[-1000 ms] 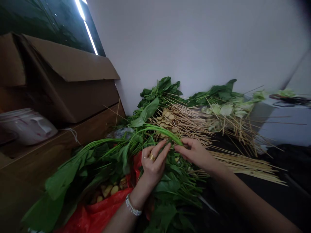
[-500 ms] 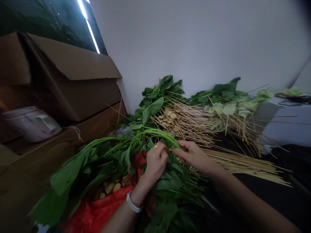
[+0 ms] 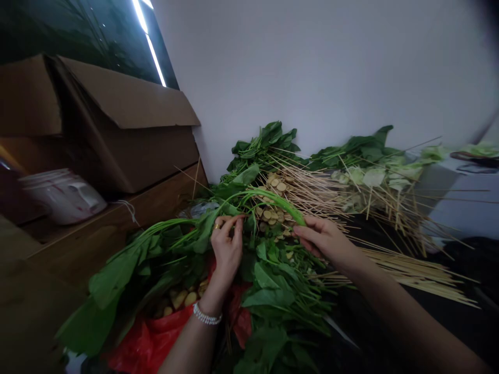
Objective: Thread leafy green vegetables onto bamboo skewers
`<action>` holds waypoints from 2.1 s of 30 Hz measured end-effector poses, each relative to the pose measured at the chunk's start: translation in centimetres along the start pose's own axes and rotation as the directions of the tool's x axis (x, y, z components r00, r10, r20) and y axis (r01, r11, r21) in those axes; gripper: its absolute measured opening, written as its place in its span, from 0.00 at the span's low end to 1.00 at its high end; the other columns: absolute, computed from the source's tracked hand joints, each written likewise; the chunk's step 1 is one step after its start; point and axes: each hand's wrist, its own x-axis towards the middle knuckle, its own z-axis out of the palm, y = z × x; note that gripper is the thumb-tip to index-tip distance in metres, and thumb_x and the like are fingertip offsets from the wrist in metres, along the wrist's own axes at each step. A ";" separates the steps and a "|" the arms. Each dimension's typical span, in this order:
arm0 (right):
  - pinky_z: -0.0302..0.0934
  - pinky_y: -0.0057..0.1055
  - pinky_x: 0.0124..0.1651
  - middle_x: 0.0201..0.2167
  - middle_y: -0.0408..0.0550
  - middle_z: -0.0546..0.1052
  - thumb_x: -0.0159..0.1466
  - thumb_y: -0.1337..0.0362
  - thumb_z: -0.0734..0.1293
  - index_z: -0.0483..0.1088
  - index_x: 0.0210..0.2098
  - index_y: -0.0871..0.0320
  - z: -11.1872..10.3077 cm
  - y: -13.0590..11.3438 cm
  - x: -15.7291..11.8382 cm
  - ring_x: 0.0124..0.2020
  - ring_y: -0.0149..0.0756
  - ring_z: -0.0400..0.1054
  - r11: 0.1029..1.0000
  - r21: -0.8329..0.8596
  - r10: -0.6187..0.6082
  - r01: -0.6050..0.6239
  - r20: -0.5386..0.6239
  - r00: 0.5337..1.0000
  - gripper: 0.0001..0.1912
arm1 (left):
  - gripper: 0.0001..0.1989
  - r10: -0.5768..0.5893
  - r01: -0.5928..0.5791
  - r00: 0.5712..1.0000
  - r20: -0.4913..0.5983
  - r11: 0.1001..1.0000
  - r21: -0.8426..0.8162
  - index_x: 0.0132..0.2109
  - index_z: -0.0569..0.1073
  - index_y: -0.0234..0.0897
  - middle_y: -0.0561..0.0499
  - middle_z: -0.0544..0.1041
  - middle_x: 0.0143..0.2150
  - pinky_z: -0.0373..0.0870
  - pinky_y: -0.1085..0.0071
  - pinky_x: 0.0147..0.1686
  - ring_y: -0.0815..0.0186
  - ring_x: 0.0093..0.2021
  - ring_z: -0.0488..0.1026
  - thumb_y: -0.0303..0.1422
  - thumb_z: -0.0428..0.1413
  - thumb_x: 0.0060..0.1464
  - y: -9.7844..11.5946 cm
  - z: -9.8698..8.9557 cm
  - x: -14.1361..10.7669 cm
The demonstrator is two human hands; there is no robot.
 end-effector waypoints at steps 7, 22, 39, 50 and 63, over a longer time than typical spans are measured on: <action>0.42 0.22 0.17 0.14 0.34 0.63 0.61 0.54 0.65 0.68 0.30 0.59 0.1 0.0 -0.4 0.13 0.21 0.52 0.997 -0.070 0.022 -0.014 0.114 0.993 0.13 | 0.11 0.043 -0.056 0.992 0.121 0.993 0.106 0.47 0.78 0.40 0.47 0.71 0.42 0.68 0.68 0.41 0.64 0.40 0.71 0.33 0.54 0.61 -0.6 0.4 -0.5; 0.38 0.21 0.16 0.15 0.35 0.65 0.60 0.48 0.67 0.65 0.30 0.57 -0.3 0.9 0.3 0.12 0.20 0.50 0.994 0.103 0.033 -0.043 0.102 0.994 0.18 | 0.12 -0.355 0.353 0.935 -0.001 0.930 -0.106 0.28 0.64 0.40 0.55 0.65 0.25 0.61 0.71 0.31 0.65 0.29 0.64 0.32 0.42 0.58 -1.6 0.2 0.4; 0.46 0.22 0.17 0.16 0.34 0.65 0.65 0.51 0.62 0.59 0.28 0.55 2.0 1.5 -0.2 0.13 0.23 0.53 0.999 -0.038 -0.032 0.036 0.103 0.994 0.16 | 0.12 0.198 -0.198 0.980 -0.002 0.980 -0.034 0.49 0.73 0.39 0.50 0.71 0.37 0.69 0.71 0.34 0.68 0.33 0.70 0.30 0.58 0.58 2.2 0.3 -1.7; 0.49 0.24 0.19 0.18 0.35 0.64 0.67 0.53 0.61 0.58 0.28 0.54 3.4 2.3 -0.7 0.17 0.25 0.56 0.989 -0.131 -0.039 0.068 0.209 0.977 0.16 | 0.08 0.230 -0.243 0.918 0.324 0.970 -0.002 0.45 0.72 0.37 0.48 0.74 0.38 0.69 0.70 0.38 0.65 0.37 0.72 0.29 0.49 0.64 1.9 0.5 -2.1; 0.51 0.25 0.17 0.22 0.39 0.71 0.66 0.50 0.61 0.65 0.32 0.54 3.7 2.8 -0.4 0.14 0.27 0.59 0.987 -0.124 -0.088 0.105 0.138 0.986 0.15 | 0.09 0.019 0.029 0.939 0.344 0.990 -0.135 0.26 0.63 0.39 0.53 0.65 0.26 0.60 0.69 0.31 0.66 0.30 0.63 0.25 0.46 0.54 4.0 0.7 -2.6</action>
